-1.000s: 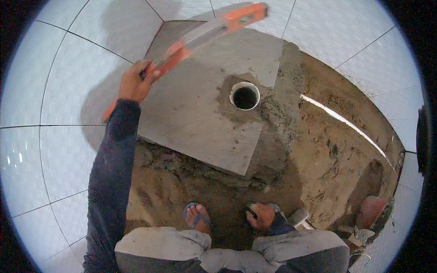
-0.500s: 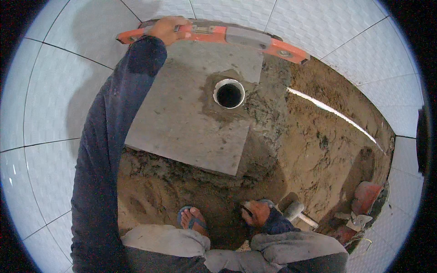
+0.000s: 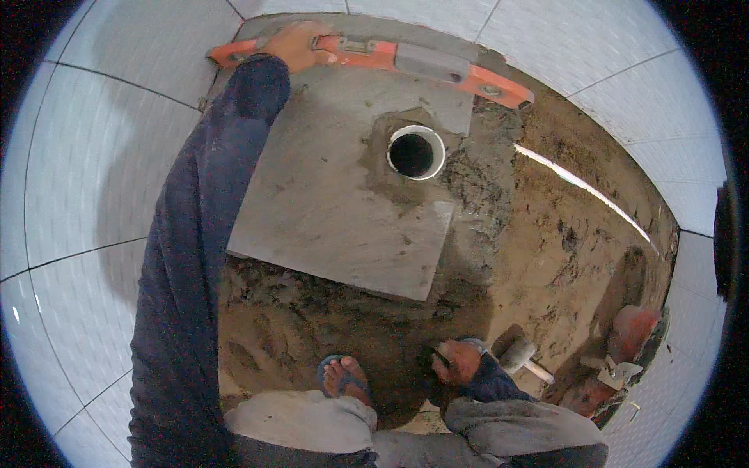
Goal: The person installs a large floor tile around a drain pipe. They spread wet cement with a trowel, position the tile, and use a rubber mallet to tap it into place. A spirit level is used to check the tile's alignment, and the person repeatedly adjusts the tile and fills gaps with more cement.
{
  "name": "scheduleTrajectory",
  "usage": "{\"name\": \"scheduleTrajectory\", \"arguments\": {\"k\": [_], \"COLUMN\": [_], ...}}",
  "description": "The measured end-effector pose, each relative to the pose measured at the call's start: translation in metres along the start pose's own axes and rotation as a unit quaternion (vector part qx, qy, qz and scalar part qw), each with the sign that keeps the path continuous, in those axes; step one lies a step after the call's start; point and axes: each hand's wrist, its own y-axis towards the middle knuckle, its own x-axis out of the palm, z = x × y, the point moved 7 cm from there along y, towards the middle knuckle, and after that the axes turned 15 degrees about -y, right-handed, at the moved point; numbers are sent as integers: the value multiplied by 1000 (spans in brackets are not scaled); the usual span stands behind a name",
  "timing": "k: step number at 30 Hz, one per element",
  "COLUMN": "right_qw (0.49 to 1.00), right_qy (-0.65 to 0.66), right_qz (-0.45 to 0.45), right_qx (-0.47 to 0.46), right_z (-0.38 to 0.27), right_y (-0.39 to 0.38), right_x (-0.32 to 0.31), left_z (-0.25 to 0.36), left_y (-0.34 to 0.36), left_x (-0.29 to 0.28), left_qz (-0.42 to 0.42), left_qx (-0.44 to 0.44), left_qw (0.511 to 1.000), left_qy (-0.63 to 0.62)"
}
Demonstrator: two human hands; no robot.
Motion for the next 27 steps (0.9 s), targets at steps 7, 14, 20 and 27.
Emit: {"name": "scheduleTrajectory", "arguments": {"k": [7,14,20,27], "right_qw": [998,1000,998,997], "right_qy": [-6,-12,-41,-35], "right_qz": [58,-20,-22,74], "right_qx": [-4,18,33,14], "right_z": [-4,1,4,-4], "right_y": [9,8,4,6], "right_x": [-14,-2,6,-7], "left_z": [19,-5,-17,-1], "left_y": [-57,-115,-109,-37], "left_x": [-56,-77,-60,-19], "left_qz": [103,220,198,163], "left_qx": [-76,-16,16,43], "left_qw": [992,970,978,974], "left_qy": [-11,-102,-68,149]}}
